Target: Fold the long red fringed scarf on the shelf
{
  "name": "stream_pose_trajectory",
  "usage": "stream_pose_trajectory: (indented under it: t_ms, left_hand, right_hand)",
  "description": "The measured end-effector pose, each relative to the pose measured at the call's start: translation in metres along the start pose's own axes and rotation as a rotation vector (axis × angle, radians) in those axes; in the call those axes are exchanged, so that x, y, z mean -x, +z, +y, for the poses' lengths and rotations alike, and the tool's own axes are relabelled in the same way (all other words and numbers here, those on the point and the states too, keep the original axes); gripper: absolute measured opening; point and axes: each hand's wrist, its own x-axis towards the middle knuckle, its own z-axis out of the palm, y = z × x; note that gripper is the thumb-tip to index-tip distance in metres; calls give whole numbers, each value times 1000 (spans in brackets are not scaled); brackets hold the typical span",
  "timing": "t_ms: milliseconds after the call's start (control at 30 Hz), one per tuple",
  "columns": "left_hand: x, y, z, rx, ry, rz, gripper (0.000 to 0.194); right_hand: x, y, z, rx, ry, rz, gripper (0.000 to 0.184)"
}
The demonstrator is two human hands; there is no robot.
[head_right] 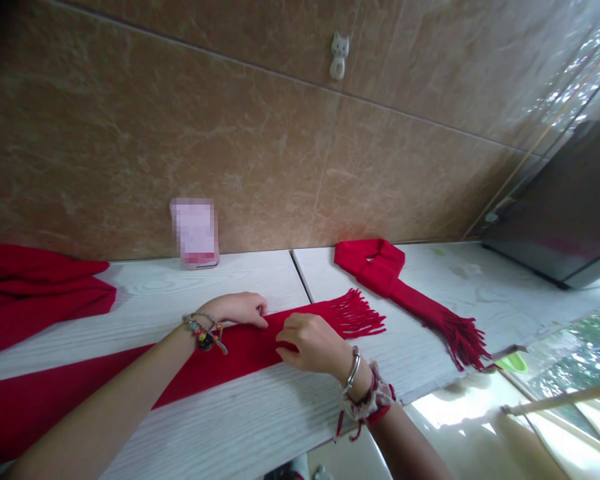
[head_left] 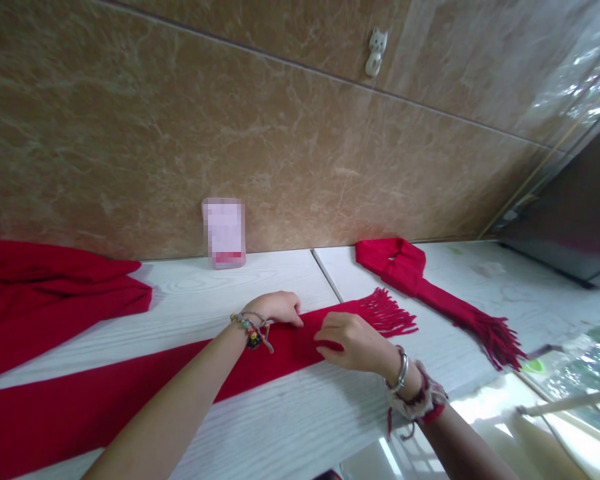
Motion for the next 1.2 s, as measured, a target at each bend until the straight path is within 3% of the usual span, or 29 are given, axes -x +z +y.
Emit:
stream_pose_trajectory:
  t_ms: [233,400,700,1033,1200]
  left_hand:
    - [-4,7,-8,192,15,35,14]
    - [-7,11,-10,308,14,84,12]
    - [-11,17,-12,415,5,140,10]
    - [-11,20,-18,627,70,165,10]
    - [-8,17,-22,773,87,139,10]
  right_hand:
    - [7,-1,-25,162,-6,-68,8]
    - [4,5,-33,304,-11,-37,7]
    - [0,3,-40,363,-12,-28,14]
    - [2,18,-35,364,-18,219,15]
    - [8,19,-38,349,-5,223,16]
